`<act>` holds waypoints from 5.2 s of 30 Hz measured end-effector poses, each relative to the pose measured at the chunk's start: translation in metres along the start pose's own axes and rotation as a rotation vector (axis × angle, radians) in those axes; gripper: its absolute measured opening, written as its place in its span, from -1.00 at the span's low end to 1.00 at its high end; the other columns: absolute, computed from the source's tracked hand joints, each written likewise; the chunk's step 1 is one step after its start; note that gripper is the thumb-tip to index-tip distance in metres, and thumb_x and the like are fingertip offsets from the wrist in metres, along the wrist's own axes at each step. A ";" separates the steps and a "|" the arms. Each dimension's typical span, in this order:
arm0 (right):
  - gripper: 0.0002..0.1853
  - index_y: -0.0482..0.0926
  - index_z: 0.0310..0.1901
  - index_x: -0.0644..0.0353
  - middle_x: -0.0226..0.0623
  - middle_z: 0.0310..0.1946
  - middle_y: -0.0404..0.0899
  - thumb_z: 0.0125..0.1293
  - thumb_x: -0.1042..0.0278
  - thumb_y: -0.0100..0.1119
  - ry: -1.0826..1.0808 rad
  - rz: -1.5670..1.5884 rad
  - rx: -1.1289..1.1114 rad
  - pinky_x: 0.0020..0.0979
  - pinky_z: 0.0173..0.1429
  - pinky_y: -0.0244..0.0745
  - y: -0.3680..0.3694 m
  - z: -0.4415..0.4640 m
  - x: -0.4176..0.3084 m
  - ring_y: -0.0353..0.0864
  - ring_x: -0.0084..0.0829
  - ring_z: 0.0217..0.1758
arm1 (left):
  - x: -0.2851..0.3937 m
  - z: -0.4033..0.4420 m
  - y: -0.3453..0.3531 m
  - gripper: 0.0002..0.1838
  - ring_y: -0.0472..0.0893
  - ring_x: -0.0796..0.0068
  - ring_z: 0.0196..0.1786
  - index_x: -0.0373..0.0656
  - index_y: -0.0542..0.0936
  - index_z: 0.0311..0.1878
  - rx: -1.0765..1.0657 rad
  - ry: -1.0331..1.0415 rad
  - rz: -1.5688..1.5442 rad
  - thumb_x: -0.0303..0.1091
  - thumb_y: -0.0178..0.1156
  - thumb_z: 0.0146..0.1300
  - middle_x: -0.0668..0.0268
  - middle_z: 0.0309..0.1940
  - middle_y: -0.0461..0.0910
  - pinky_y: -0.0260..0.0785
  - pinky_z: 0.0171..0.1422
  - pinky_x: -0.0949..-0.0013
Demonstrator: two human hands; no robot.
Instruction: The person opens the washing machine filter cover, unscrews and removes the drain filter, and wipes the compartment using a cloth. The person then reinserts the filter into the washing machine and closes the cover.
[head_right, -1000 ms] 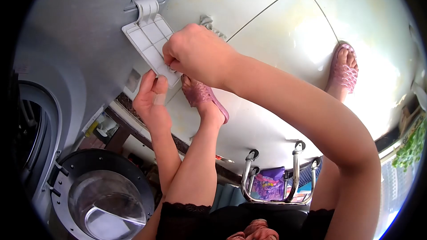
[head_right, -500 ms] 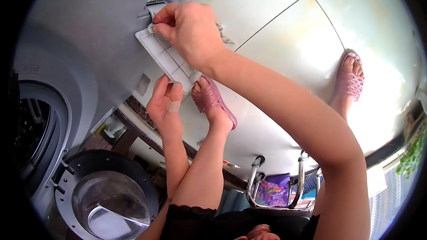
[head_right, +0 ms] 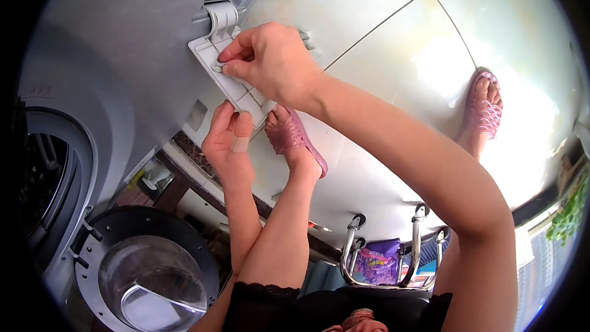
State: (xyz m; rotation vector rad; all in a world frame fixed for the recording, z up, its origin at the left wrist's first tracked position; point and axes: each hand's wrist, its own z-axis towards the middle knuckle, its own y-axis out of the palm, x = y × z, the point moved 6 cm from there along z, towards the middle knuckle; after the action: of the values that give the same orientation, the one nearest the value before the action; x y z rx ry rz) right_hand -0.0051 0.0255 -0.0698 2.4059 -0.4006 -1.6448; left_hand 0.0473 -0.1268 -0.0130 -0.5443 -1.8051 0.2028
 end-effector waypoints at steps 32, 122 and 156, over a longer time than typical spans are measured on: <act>-0.90 0.70 -0.23 0.19 -0.28 -0.30 0.65 0.20 0.51 0.33 -0.062 -0.625 -0.465 -0.33 -0.16 0.61 -0.029 -0.093 0.044 0.68 -0.24 -0.25 | 0.007 -0.005 0.003 -0.53 0.60 0.34 0.12 -0.47 0.45 0.32 -0.012 -0.155 -0.075 -0.44 0.17 0.40 0.04 0.12 0.62 0.40 0.26 0.29; -0.71 0.70 -0.15 0.31 -0.30 -0.41 0.76 0.20 0.27 0.34 -0.013 -0.014 0.566 -0.54 -0.22 0.62 -0.132 0.052 -0.007 0.74 -0.58 -0.37 | 0.003 0.070 0.092 -0.32 0.11 0.12 0.59 -0.39 -0.03 0.55 -0.198 -0.332 -1.008 -0.51 -0.07 0.43 0.00 0.56 0.06 -0.07 0.66 0.14; -0.31 0.50 0.32 0.06 -0.21 0.17 0.61 0.10 0.31 0.51 0.053 -0.974 -0.278 -0.28 0.21 0.59 -0.079 -0.203 -0.237 0.67 -0.30 0.10 | 0.211 -0.050 0.016 -0.71 0.69 0.37 -0.05 -0.30 0.68 -0.11 -0.483 0.222 0.242 -0.56 0.43 0.05 0.24 -0.11 0.68 0.58 0.06 0.32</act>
State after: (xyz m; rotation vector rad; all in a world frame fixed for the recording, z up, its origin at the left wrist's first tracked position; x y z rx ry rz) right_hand 0.1110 0.1812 0.1869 2.5342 1.1038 -1.7334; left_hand 0.0543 -0.0224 0.1774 -1.0857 -1.5670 -0.1330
